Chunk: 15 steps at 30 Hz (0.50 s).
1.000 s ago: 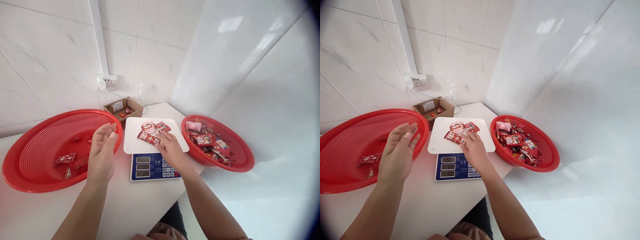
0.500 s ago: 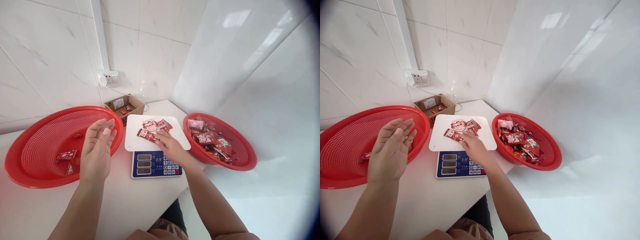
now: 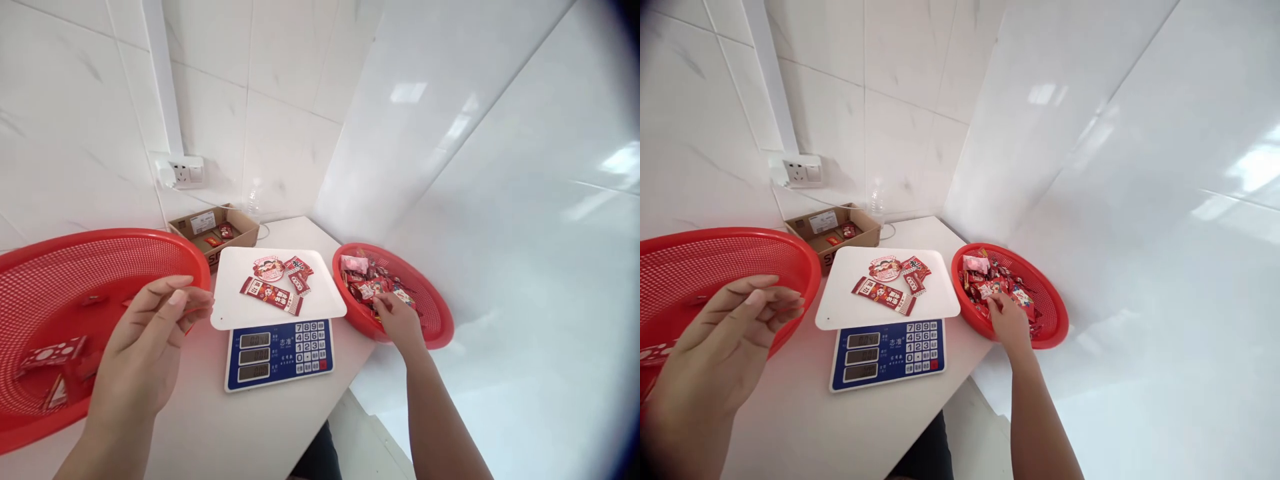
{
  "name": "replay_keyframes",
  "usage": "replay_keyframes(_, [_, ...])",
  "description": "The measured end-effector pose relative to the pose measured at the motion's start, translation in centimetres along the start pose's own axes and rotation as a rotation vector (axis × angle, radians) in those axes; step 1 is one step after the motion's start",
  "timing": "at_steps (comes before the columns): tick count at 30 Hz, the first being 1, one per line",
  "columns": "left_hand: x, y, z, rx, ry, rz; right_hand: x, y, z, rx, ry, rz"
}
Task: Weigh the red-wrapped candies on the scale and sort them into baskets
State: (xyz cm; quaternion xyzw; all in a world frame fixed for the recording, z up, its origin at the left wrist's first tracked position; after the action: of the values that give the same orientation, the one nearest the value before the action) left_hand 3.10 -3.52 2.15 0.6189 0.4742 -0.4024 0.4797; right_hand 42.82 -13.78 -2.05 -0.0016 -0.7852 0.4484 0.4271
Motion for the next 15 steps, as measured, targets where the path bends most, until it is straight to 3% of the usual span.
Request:
replay_keyframes(8, [0.1,-0.1,-0.2,-0.002,-0.062,-0.024,-0.8,1.6,-0.1,0.070,-0.029,0.037])
replay_keyframes(15, [1.7,0.1,-0.5,0.010,-0.165,-0.034,-1.2,1.8,-0.1,0.051,-0.036,0.115])
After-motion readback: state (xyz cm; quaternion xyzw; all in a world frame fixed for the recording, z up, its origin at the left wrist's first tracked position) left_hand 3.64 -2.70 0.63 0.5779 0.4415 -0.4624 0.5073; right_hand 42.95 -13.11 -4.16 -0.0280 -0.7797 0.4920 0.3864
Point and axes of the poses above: each hand's wrist, its own z-axis away from the middle knuckle, its own y-axis out of the palm, x = y × z, the point moved 5 cm from there along -z, towards the middle knuckle, and after that the axes turned 15 degrees about -z, right-handed, at the moved point
